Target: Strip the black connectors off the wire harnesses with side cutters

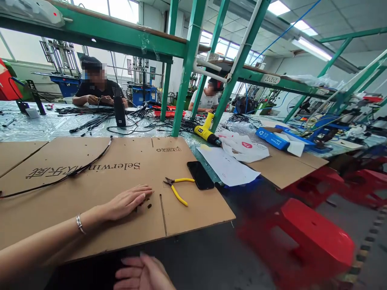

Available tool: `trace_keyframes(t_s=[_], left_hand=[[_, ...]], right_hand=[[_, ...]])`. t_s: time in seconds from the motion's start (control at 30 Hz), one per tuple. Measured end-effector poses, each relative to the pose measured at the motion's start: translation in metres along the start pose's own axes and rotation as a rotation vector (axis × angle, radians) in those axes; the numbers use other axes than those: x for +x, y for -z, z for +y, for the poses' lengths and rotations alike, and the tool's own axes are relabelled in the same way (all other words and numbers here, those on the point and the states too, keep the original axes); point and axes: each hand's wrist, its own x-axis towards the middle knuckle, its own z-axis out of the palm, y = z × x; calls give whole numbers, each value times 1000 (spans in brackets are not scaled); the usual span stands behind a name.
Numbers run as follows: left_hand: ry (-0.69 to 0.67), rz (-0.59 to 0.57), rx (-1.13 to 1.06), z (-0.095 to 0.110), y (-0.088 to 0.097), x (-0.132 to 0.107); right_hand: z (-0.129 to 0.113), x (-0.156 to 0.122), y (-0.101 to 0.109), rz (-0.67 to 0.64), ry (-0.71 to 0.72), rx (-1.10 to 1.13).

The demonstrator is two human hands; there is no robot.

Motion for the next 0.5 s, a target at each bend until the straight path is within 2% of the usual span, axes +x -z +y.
trace_keyframes(t_s=[0.1,0.17,0.23,0.4,0.43,0.5], left_hand=[[-100,-84,-50,16,-10,-6],[-93,-77,-104,22,-14,-11],[-25,8,-167,20,-15,-16],[227,404,-218,3,-14,-22],[259,437,-197,2,-17,-23],[278,425,-137,6,-26,-22]], right_hand=[[-2,26,-9,-125,-49,177],[-7,33,-16,-186,-45,238],[-11,34,-20,-210,-29,282],[-5,27,-10,-180,18,357],[-2,25,-5,-172,21,370],[4,23,6,-152,32,397]])
